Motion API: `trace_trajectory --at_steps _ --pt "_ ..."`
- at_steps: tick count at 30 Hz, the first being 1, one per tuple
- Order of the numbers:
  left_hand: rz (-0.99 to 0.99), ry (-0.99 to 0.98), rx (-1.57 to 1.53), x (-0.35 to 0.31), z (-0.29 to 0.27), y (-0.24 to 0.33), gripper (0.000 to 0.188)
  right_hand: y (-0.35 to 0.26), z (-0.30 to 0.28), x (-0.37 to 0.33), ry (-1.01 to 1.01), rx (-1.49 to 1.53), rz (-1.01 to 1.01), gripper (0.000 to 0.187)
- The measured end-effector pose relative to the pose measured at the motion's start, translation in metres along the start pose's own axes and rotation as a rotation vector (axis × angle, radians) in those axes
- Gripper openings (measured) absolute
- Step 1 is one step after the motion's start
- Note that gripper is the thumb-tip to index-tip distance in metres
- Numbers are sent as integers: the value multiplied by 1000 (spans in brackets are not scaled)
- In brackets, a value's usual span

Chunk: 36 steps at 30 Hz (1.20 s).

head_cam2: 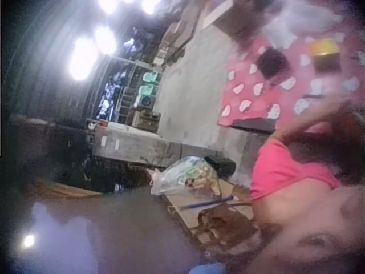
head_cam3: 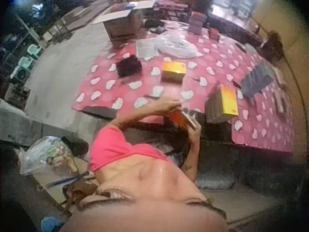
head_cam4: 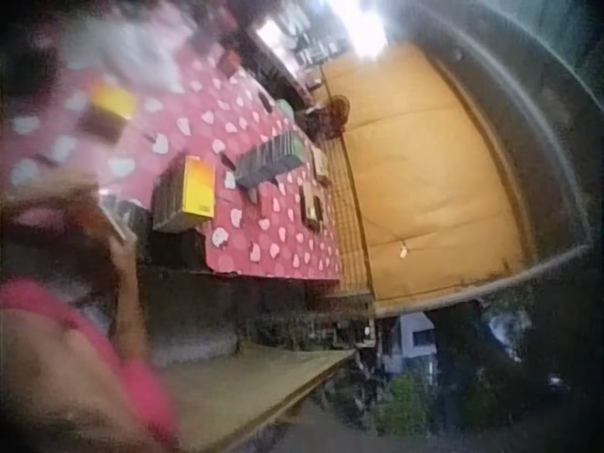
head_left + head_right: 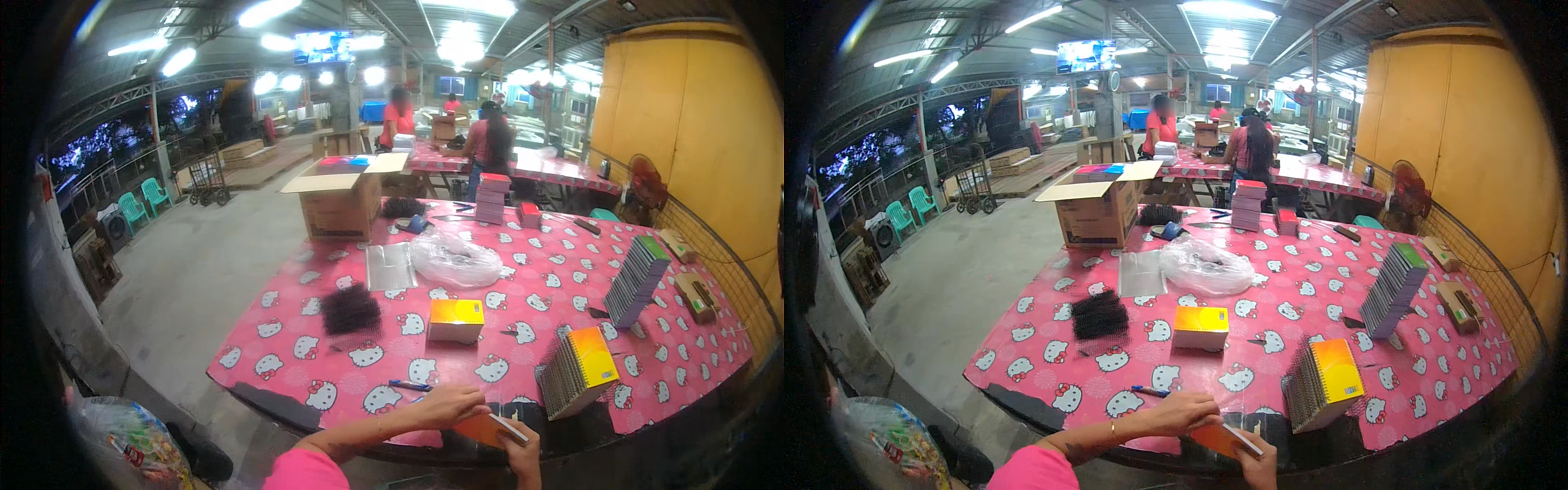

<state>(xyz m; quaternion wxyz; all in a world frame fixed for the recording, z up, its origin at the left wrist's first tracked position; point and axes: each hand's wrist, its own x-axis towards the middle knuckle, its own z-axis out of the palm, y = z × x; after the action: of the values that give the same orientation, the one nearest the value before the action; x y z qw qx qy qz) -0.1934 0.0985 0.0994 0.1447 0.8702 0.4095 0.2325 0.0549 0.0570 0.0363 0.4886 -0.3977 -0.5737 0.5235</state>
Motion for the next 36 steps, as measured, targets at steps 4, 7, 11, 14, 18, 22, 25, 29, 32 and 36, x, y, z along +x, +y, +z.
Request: trace_trajectory --at_steps 4,7,11,14,18,22,25,29,32,36 --pt "65 138 287 5 3 11 44 1 2 3 62 32 -55 31" --pt "38 368 368 -15 40 19 74 -14 14 3 155 101 -36 31" --pt "118 250 328 -33 59 22 80 -14 16 0 273 145 -3 31" --pt "-32 398 488 1 33 10 81 -14 28 0 154 104 -1 33" --pt "242 161 220 -35 59 24 77 -18 14 -3 250 180 17 32" --pt "76 384 632 6 34 19 86 -12 15 -4 146 118 35 34" --pt "196 157 501 2 22 25 87 -35 25 -2 212 209 22 35" --pt "366 251 120 -25 55 36 82 -28 15 -11 204 183 60 34" --pt "211 330 442 12 30 33 82 -20 25 -7 174 260 68 33" --pt "402 78 72 -30 66 36 84 -36 14 -12 192 159 98 30"
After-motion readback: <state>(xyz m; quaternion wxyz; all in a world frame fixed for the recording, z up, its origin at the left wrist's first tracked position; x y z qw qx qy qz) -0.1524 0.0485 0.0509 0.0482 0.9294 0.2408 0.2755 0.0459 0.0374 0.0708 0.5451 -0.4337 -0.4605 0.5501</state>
